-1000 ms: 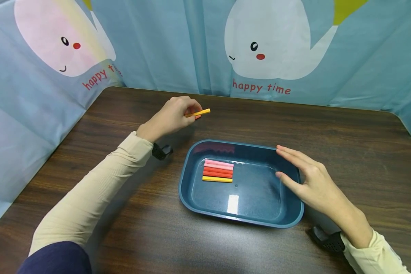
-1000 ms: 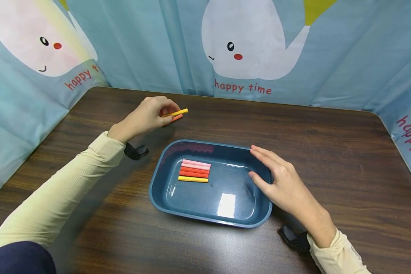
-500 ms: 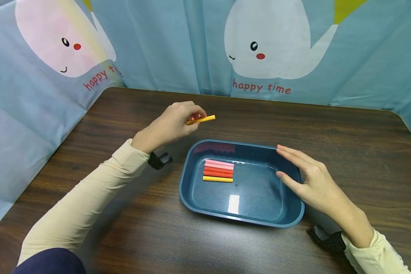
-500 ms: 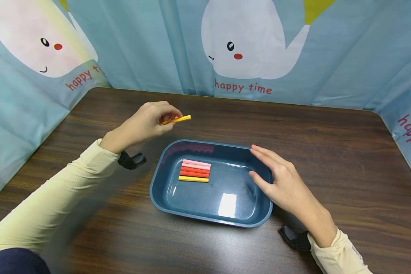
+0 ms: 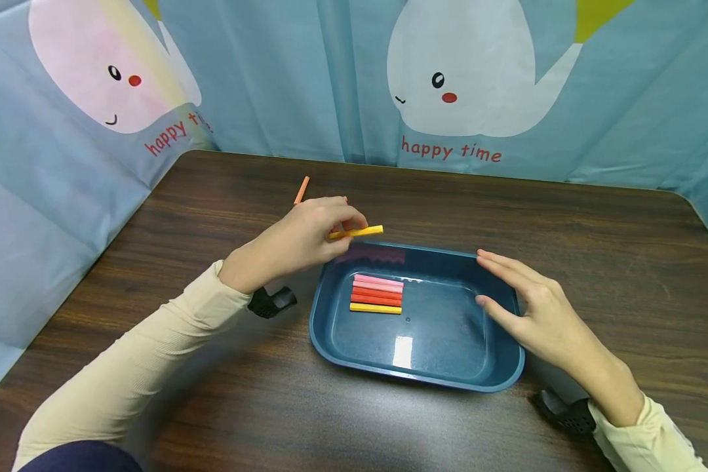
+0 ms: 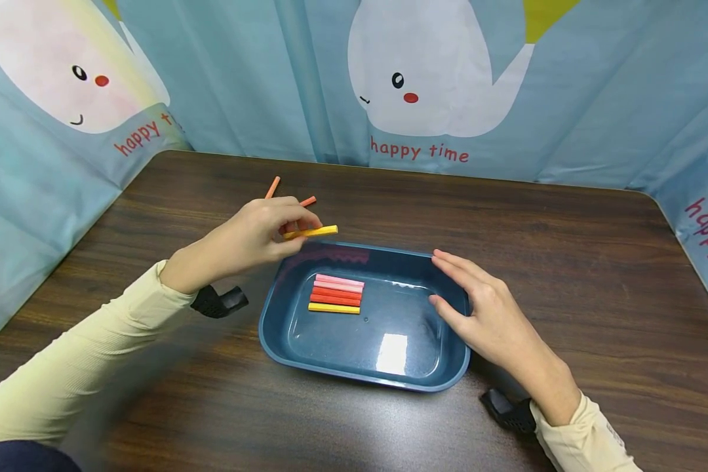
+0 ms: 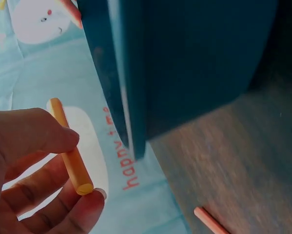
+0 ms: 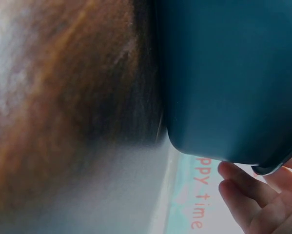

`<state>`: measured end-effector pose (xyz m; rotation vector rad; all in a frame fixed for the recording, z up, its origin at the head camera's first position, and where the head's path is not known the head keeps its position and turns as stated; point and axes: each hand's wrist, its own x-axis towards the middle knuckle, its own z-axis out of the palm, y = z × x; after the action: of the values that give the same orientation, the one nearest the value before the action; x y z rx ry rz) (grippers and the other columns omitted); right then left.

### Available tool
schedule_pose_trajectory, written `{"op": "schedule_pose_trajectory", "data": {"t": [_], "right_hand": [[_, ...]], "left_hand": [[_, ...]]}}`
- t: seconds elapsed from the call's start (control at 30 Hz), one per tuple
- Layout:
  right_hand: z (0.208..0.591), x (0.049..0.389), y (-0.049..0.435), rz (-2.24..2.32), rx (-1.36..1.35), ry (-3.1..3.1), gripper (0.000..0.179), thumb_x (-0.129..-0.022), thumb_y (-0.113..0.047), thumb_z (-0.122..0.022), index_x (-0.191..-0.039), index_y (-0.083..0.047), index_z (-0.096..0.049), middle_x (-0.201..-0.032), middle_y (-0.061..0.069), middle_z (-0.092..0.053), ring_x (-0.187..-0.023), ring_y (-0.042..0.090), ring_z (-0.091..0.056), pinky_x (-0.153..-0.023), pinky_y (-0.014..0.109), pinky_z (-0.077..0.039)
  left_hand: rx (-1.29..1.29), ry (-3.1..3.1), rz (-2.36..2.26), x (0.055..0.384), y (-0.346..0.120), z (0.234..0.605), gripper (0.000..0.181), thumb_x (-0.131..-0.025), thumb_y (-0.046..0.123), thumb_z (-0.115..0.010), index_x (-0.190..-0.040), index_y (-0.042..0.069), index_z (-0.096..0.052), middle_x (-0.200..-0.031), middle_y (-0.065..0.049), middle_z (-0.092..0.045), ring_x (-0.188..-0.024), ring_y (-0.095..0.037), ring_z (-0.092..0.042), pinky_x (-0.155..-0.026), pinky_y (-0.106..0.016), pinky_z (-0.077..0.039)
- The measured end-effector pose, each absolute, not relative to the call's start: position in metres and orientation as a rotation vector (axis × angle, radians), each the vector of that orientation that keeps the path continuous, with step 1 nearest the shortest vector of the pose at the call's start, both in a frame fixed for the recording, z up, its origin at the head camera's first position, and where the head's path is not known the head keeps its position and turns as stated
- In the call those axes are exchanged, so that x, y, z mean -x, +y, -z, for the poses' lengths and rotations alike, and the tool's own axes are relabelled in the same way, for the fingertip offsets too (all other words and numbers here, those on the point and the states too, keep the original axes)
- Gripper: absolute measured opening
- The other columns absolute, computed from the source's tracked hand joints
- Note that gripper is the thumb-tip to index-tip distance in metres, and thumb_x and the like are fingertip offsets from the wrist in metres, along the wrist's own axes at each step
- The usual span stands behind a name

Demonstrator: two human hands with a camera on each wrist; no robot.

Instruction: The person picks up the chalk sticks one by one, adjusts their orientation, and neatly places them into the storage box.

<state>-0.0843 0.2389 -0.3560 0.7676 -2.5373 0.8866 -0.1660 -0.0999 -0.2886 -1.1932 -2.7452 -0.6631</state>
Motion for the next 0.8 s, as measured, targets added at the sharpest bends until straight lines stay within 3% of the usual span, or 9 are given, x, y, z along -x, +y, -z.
{"op": "schedule_pose_trajectory", "data": {"t": [0.27, 0.53, 0.8], "right_hand": [[0.356, 0.085, 0.239, -0.850, -0.763, -2.553, 0.066, -0.073, 0.001, -0.081, -0.135, -0.004, -0.060, -0.139, 0.013, -0.060, -0.133, -0.010, -0.041, -0.106, 0.002, -0.027], [0.355, 0.084, 0.240, -0.852, -0.756, -2.568, 0.066, -0.075, 0.001, -0.080, -0.137, -0.004, -0.059, -0.140, 0.012, -0.059, -0.133, -0.011, -0.040, -0.106, 0.001, -0.026], [0.356, 0.084, 0.239, -0.858, -0.763, -2.560, 0.066, -0.074, 0.002, -0.080, -0.137, -0.004, -0.058, -0.140, 0.012, -0.059, -0.134, -0.010, -0.040, -0.107, 0.002, -0.026]], "left_hand": [[1.288, -2.689, 0.676, 0.152, -0.097, 0.292, 0.021, -0.083, -0.002, -0.072, -0.104, 0.002, -0.072, -0.094, -0.006, -0.070, -0.078, -0.015, -0.060, -0.071, -0.028, -0.054], [1.301, -2.745, 0.626, 0.133, -0.094, 0.297, 0.024, -0.084, 0.004, -0.075, -0.108, 0.007, -0.072, -0.096, -0.003, -0.067, -0.080, -0.013, -0.057, -0.069, -0.023, -0.051], [1.384, -2.772, 0.622, 0.123, -0.087, 0.307, 0.022, -0.086, 0.003, -0.072, -0.108, 0.008, -0.073, -0.101, -0.002, -0.068, -0.086, -0.013, -0.060, -0.077, -0.026, -0.053]]}}
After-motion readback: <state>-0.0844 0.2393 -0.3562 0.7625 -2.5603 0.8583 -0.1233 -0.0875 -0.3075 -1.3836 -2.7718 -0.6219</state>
